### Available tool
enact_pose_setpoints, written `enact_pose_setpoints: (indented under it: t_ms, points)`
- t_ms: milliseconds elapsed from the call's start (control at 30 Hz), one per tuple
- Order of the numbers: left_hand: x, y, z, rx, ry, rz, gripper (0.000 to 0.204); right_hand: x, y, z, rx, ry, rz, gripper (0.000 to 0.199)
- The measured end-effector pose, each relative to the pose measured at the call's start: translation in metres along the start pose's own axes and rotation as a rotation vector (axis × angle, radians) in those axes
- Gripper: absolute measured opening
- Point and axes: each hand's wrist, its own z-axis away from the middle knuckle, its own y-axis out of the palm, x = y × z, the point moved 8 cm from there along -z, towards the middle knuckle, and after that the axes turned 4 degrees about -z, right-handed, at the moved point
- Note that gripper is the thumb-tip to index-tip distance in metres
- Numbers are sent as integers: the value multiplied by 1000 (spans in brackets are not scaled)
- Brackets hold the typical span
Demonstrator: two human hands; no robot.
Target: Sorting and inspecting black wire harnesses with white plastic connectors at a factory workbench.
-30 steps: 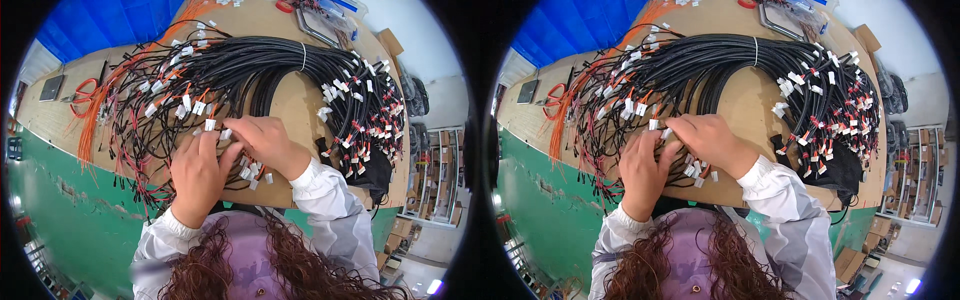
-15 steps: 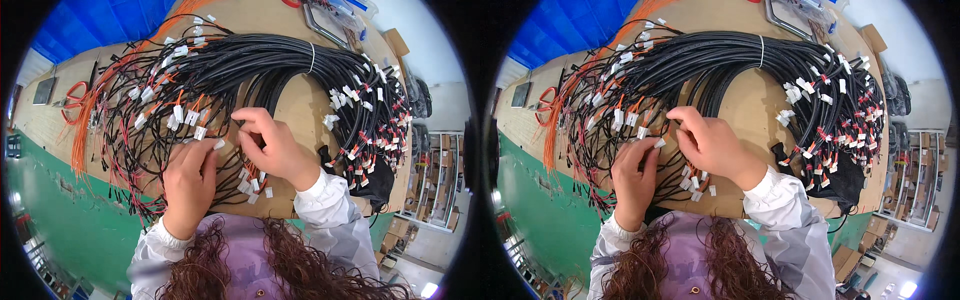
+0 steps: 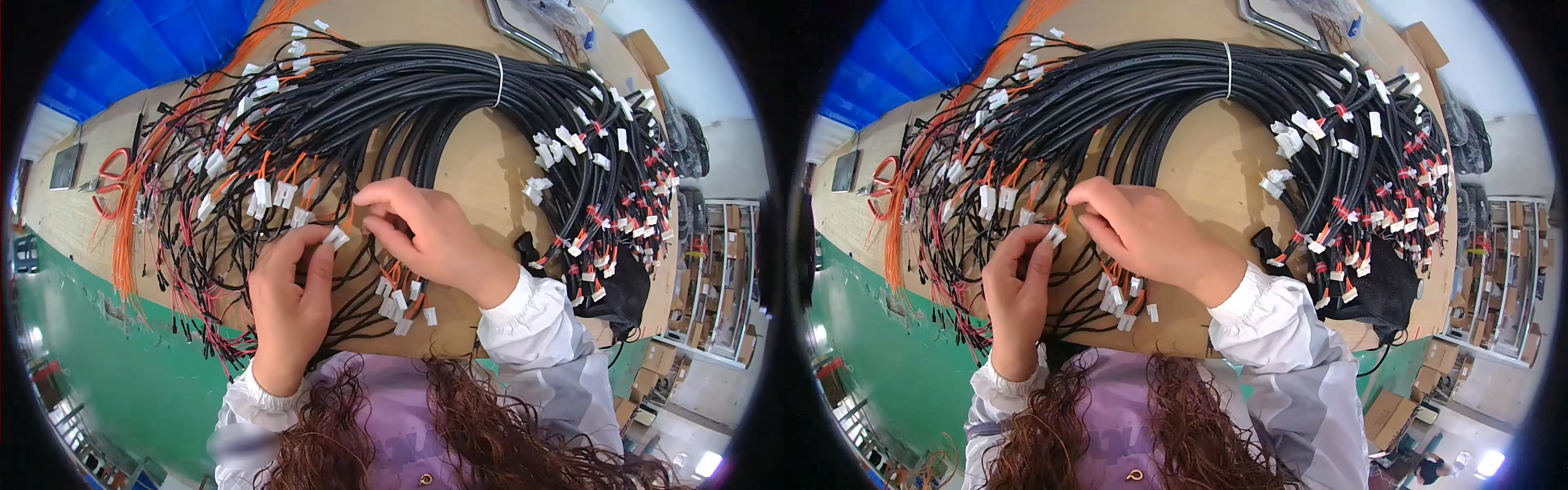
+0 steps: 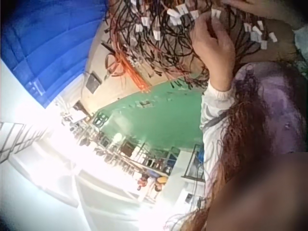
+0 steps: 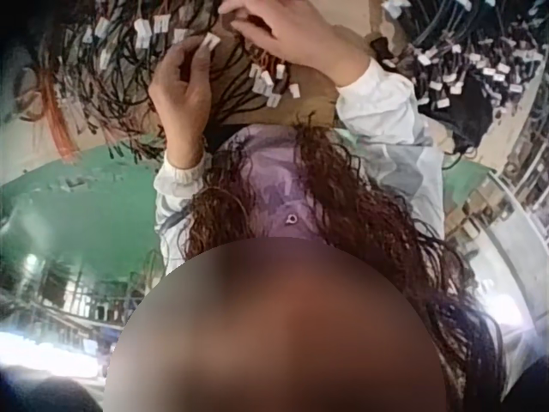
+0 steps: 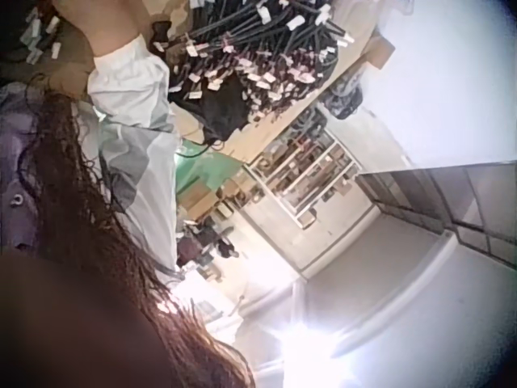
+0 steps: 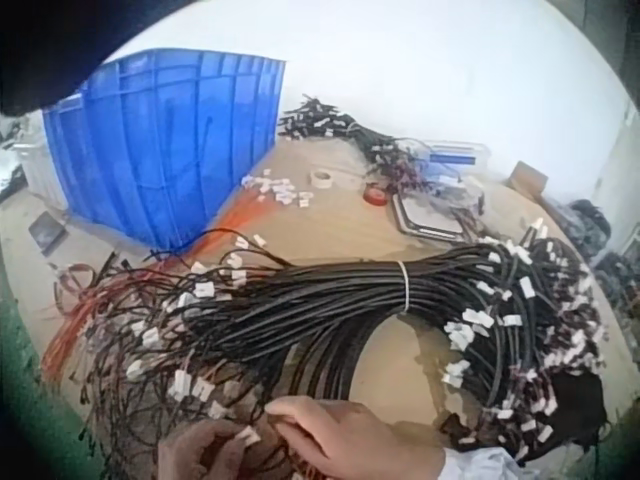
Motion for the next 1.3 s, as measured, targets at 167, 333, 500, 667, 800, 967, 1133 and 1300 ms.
enact_pose_setpoints:
  t_ms: [167,333,500,667,800,967,1133,1300]
  points:
    - [-8,0,1,23,22,-64,11,20,7,-3,62,-282,182,30]
    - [-31,-9,9,-50,311,-419,21,21,8,-1,91,-286,289,23]
    - [-31,-25,15,-184,288,-601,21,21,7,-3,116,-300,192,17]
    - [-25,-23,12,-155,238,-599,21,20,3,-5,142,-290,172,17]
    - [-27,-16,14,-75,241,-605,23,24,0,-7,119,-333,126,15]
    - [-30,-12,12,-76,243,-619,24,21,5,-6,210,-298,135,14]
    - [-29,-11,11,-88,254,-490,18,16,7,-4,185,-277,78,17]
    - [-32,-3,16,27,439,-533,17,11,7,-5,172,-216,43,19]
